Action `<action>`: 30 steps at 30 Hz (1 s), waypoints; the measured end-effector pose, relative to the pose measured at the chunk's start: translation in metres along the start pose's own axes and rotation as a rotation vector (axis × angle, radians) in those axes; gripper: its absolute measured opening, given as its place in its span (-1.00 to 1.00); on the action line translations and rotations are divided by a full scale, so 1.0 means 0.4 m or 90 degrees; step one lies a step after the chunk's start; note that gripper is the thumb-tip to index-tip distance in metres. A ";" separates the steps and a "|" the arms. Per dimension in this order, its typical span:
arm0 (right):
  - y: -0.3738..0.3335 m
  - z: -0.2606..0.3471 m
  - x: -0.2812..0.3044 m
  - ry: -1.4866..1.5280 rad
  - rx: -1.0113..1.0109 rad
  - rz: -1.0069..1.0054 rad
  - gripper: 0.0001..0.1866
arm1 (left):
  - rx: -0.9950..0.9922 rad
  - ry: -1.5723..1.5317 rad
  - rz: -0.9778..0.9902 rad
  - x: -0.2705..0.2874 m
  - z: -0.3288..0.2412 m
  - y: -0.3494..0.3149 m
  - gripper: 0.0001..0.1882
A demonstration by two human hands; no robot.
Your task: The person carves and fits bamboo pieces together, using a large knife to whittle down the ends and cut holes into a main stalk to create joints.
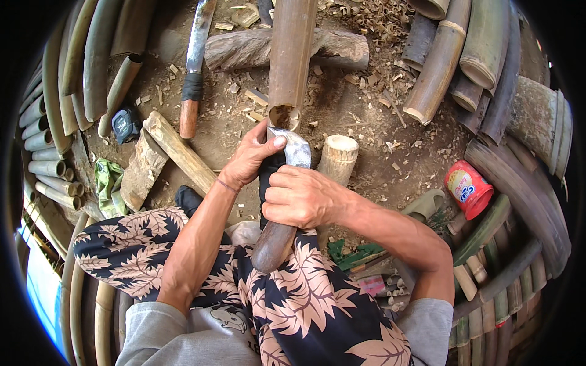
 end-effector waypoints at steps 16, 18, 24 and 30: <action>0.006 -0.031 -0.021 -0.042 -0.027 -0.140 -0.86 | -0.062 0.103 -0.052 -0.015 -0.004 -0.013 -0.31; 0.048 -0.005 0.048 0.161 -0.121 -0.329 -0.85 | -0.078 0.036 -0.048 -0.013 -0.014 -0.021 -0.21; 0.060 -0.014 0.121 0.445 -0.311 -0.545 -0.84 | -0.013 0.237 -0.128 -0.050 -0.037 0.004 -0.14; 0.072 -0.046 0.136 0.542 -0.365 -0.595 -0.86 | 0.003 0.334 -0.172 -0.062 -0.043 0.021 -0.12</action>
Point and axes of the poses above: each hand's wrist, its own y-axis towards the middle knuckle, its own x-axis out of the back of the hand, z = x × y, the point moved 1 cm from there along y, towards the middle knuckle, and after that the axes turned 10 degrees about -x, right-handed, at the moved point
